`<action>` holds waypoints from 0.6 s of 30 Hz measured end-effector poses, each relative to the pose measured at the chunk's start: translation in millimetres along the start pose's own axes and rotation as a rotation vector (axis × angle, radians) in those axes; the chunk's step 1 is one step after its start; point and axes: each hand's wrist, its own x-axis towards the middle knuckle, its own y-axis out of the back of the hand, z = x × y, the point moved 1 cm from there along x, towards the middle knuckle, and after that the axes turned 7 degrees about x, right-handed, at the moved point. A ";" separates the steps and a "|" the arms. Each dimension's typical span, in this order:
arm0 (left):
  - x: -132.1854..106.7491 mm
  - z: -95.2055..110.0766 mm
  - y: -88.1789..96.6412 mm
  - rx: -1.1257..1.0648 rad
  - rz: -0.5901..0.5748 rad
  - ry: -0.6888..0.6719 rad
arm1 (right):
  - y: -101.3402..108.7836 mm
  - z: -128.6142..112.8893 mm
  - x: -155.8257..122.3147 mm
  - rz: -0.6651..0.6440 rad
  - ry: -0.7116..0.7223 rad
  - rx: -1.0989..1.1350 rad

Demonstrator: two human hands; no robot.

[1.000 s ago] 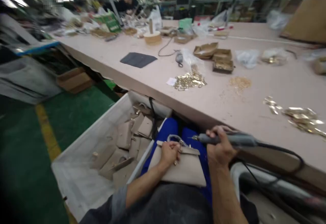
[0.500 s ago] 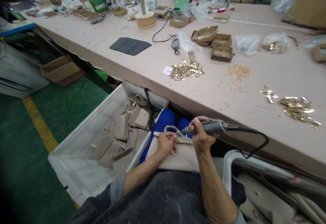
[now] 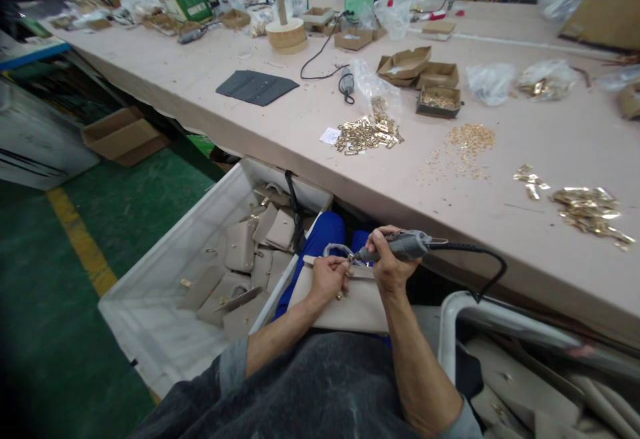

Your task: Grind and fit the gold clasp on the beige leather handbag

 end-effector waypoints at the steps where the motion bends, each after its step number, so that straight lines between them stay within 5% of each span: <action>1: 0.0 -0.4 0.2 -0.003 -0.001 -0.001 | -0.5 0.0 -0.3 -0.003 0.005 0.000; 18: -1.8 -3.0 6.4 -0.041 -0.063 -0.070 | 3.3 1.6 -5.5 -0.303 -0.081 -0.224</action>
